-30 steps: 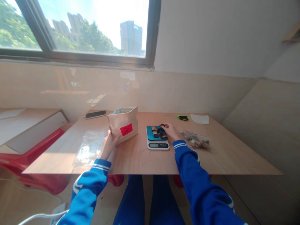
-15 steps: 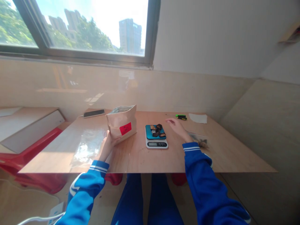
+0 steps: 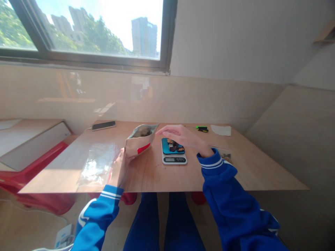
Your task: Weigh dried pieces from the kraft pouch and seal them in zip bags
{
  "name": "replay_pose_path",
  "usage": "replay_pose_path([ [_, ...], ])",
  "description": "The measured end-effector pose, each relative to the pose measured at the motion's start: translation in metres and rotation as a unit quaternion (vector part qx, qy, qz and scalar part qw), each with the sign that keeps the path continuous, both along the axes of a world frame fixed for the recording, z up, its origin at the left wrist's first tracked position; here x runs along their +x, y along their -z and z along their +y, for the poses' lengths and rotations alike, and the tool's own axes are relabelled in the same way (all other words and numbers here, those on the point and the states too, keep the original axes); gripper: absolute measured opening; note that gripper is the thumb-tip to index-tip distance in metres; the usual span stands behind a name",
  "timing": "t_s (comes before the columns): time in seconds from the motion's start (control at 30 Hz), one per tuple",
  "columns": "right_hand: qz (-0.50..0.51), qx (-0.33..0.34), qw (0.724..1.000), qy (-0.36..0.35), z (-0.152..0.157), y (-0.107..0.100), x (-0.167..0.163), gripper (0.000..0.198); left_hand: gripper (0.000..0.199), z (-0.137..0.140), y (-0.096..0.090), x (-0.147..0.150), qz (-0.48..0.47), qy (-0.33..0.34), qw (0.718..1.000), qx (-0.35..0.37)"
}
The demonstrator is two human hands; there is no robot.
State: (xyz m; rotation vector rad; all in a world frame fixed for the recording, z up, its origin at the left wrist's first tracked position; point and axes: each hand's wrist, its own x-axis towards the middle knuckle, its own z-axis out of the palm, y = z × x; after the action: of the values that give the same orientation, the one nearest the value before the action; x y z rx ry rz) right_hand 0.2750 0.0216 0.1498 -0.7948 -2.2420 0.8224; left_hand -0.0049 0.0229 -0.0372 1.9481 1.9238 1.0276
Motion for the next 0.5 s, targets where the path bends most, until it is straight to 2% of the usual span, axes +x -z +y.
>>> replay_pose_path([
  [0.2, -0.108, 0.085, 0.99, 0.012, 0.002, 0.008, -0.017, 0.028, 0.044, -0.009, -0.001, 0.006, -0.005, -0.004, 1.0, -0.017],
  [0.4, -0.215, 0.109, 0.97, 0.005, 0.001, 0.007, -0.032, 0.029, 0.04, -0.013, 0.001, 0.007, 0.011, 0.007, 0.999, -0.031],
  [0.5, -0.242, 0.142, 0.96, -0.014, 0.002, 0.008, -0.041, 0.029, 0.04, -0.014, -0.001, 0.008, 0.02, -0.003, 0.999, -0.05],
])
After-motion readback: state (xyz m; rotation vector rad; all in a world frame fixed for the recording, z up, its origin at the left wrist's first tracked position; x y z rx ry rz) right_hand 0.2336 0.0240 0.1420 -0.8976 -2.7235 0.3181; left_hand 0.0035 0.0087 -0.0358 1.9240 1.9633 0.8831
